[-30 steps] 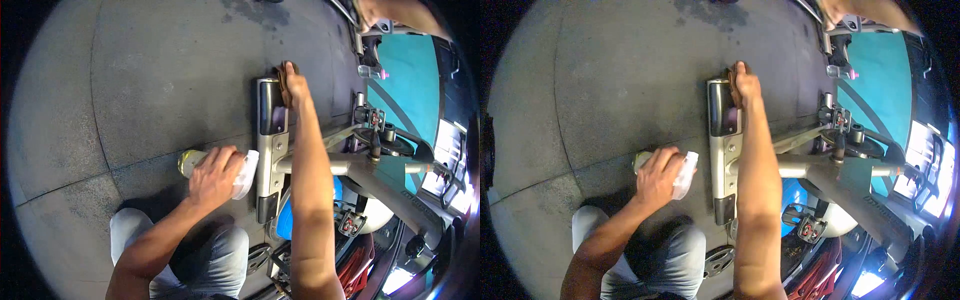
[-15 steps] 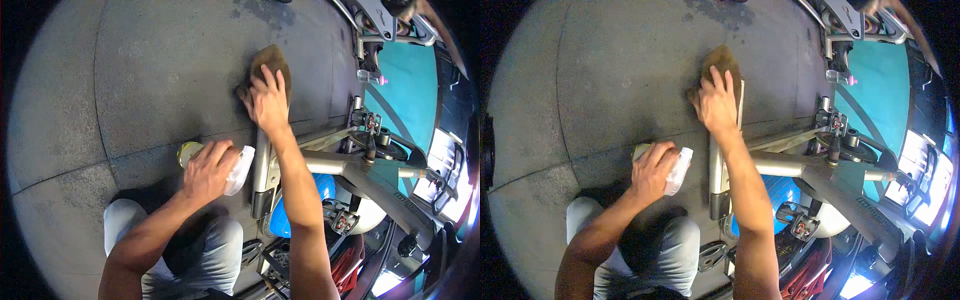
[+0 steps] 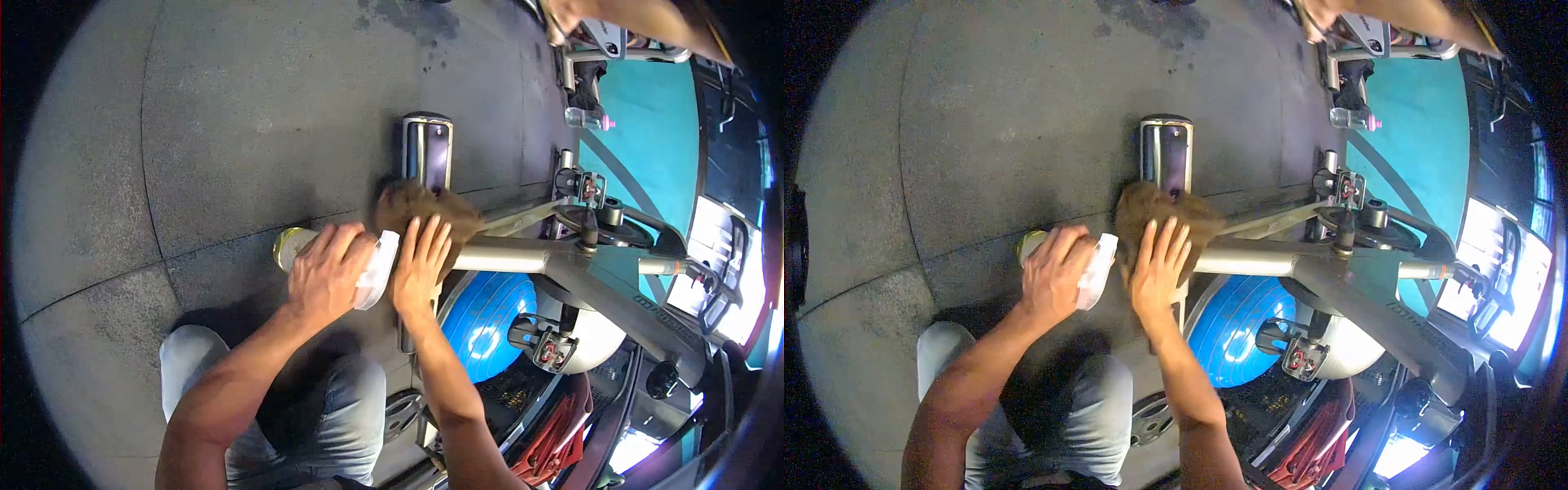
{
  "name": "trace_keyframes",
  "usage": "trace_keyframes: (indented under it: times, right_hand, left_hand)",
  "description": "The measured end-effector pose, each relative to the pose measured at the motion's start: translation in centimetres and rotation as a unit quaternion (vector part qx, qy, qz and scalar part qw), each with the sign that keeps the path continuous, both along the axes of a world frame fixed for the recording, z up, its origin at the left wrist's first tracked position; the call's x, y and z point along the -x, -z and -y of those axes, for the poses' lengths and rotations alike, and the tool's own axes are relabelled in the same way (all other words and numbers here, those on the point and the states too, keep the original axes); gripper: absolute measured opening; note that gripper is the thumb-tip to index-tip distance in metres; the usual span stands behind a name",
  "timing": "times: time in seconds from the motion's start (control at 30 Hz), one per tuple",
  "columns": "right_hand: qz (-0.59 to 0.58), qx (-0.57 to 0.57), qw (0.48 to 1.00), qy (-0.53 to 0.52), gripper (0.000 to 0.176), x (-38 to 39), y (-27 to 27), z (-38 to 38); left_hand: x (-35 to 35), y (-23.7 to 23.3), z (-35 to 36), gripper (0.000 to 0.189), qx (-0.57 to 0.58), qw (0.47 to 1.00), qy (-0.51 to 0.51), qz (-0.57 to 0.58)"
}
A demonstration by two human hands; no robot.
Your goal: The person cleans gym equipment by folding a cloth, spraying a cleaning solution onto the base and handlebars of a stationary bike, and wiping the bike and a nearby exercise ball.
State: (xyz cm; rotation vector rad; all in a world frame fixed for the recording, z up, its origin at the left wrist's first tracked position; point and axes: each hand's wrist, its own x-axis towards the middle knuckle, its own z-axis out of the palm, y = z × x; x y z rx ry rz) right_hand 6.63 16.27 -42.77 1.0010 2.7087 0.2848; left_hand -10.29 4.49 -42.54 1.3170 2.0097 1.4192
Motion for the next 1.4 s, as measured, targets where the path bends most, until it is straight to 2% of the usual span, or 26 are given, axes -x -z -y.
trace_keyframes:
  times: [0.07, 0.17, 0.3, 0.33, 0.4, 0.47, 0.5, 0.53, 0.6, 0.67, 0.7, 0.73, 0.8, 0.83, 0.87, 0.93, 0.97, 1.03, 1.07, 1.1, 1.13, 1.17, 1.23, 1.3, 1.33, 1.4]
  right_hand:
    - [-0.114, -0.025, 0.993, 0.009, 0.07, 2.4, 1.4, -3.2]
    - [-0.216, -0.058, 0.975, -0.009, 0.054, 6.4, 2.1, -8.3]
    - [-0.312, 0.025, 0.95, -0.013, 0.045, 12.4, 1.6, -16.3]
    - [-0.28, 0.102, 0.953, 0.063, 0.046, 13.6, 0.9, -18.0]
    - [-0.228, 0.226, 0.927, 0.197, 0.055, 14.6, 0.8, -21.4]
    - [-0.357, 0.393, 0.8, 0.278, 0.066, 12.5, 2.8, -24.4]
    - [-0.371, 0.423, 0.739, 0.371, 0.075, 12.4, 1.1, -22.3]
    - [-0.391, 0.462, 0.695, 0.389, 0.075, 11.6, 2.0, -22.1]
    - [-0.384, 0.4, 0.72, 0.417, 0.075, 9.4, 1.8, -20.5]
    - [-0.248, 0.392, 0.778, 0.424, 0.073, 6.1, 1.5, -19.7]
    - [-0.273, 0.36, 0.817, 0.358, 0.072, 5.5, 0.9, -17.6]
    - [-0.3, 0.282, 0.877, 0.248, 0.068, 3.6, 2.4, -16.6]
    - [-0.173, 0.144, 0.944, 0.239, 0.054, 3.4, 0.1, -13.2]
    - [-0.156, 0.093, 0.966, 0.186, 0.051, 3.0, -0.7, -10.9]
    - [-0.135, 0.044, 0.981, 0.131, 0.051, 2.4, -1.2, -8.5]
    - [-0.168, -0.001, 0.985, 0.043, 0.061, 0.2, -0.6, -5.8]
    - [-0.176, 0.023, 0.984, 0.025, 0.065, -0.4, -0.3, -4.5]
    - [-0.163, 0.03, 0.985, -0.042, 0.065, 0.3, 0.3, -2.8]
    - [-0.145, 0.016, 0.986, -0.086, 0.065, 0.9, 1.0, -2.8]
    - [-0.165, 0.013, 0.979, -0.12, 0.062, 2.0, 1.3, -4.2]
    - [-0.149, 0.003, 0.983, -0.11, 0.061, 4.0, 1.1, -5.7]
    - [-0.161, -0.002, 0.979, -0.123, 0.051, 6.3, 1.0, -7.2]
    - [-0.131, -0.015, 0.977, -0.17, 0.05, 10.5, 0.9, -11.9]
    - [-0.189, 0.033, 0.966, -0.171, 0.045, 14.0, 1.2, -16.0]
    - [-0.224, 0.095, 0.963, -0.118, 0.04, 15.4, 2.0, -18.1]
    - [-0.147, 0.08, 0.986, 0.004, 0.036, 17.3, 2.2, -18.2]
  left_hand:
    - [0.0, 0.0, 0.1, 0.042, 0.013, 1.0, 0.006, 0.006]
    - [-0.3, 0.0, -0.2, 0.042, 0.007, 1.0, 0.0, -0.006]
    - [-0.8, 0.2, -0.3, 0.04, 0.002, 1.0, 0.009, -0.024]
    - [-0.8, 0.2, -0.3, 0.041, -0.006, 1.0, 0.001, -0.016]
    - [-0.5, 0.2, -0.2, 0.042, -0.01, 1.0, -0.007, -0.01]
    - [-0.2, 0.0, -0.3, 0.044, -0.022, 0.999, -0.043, -0.005]
    - [-0.1, 0.4, -0.2, 0.046, -0.021, 0.999, -0.041, -0.011]
    - [0.1, 0.4, -0.3, 0.046, -0.02, 0.999, -0.044, -0.011]
    - [0.0, 0.4, -0.4, 0.047, -0.018, 0.999, -0.041, 0.005]
    - [-0.1, 0.2, -0.5, 0.049, -0.009, 0.999, -0.04, 0.015]
    - [-0.1, 0.2, -0.6, 0.05, -0.002, 0.999, -0.04, 0.017]
    - [-0.1, 0.2, -0.5, 0.05, -0.004, 0.999, -0.038, 0.019]
    - [-0.2, 0.3, -0.5, 0.053, 0.02, 0.999, -0.037, 0.019]
    - [-0.3, 0.4, -0.8, 0.042, 0.004, 0.998, -0.062, 0.001]
    - [-0.3, 0.4, -0.8, 0.042, 0.001, 0.998, -0.06, 0.0]
    - [-0.2, 0.5, -0.7, 0.039, 0.003, 0.998, -0.061, -0.008]
    - [-0.1, 0.5, -0.5, 0.039, 0.002, 0.998, -0.067, -0.009]
    - [0.0, 0.3, -0.2, 0.052, 0.028, 0.999, -0.014, -0.001]
    - [0.2, 0.3, -0.2, 0.052, 0.031, 0.999, -0.019, -0.004]
    - [0.1, 0.3, -0.1, 0.052, 0.024, 0.999, -0.025, -0.005]
    - [-0.1, 0.3, 0.0, 0.052, 0.018, 0.999, -0.026, -0.004]
    - [-0.1, 0.4, 0.0, 0.05, 0.01, 1.0, -0.025, 0.004]
    - [-0.2, 0.6, 0.0, 0.049, 0.013, 1.0, -0.022, 0.003]
    - [-0.2, 0.3, -0.1, 0.047, 0.02, 0.999, -0.025, -0.001]
    - [-0.2, 0.3, -0.1, 0.047, 0.022, 1.0, -0.022, 0.0]
    - [0.1, 0.5, -0.2, 0.048, 0.021, 1.0, -0.018, -0.014]
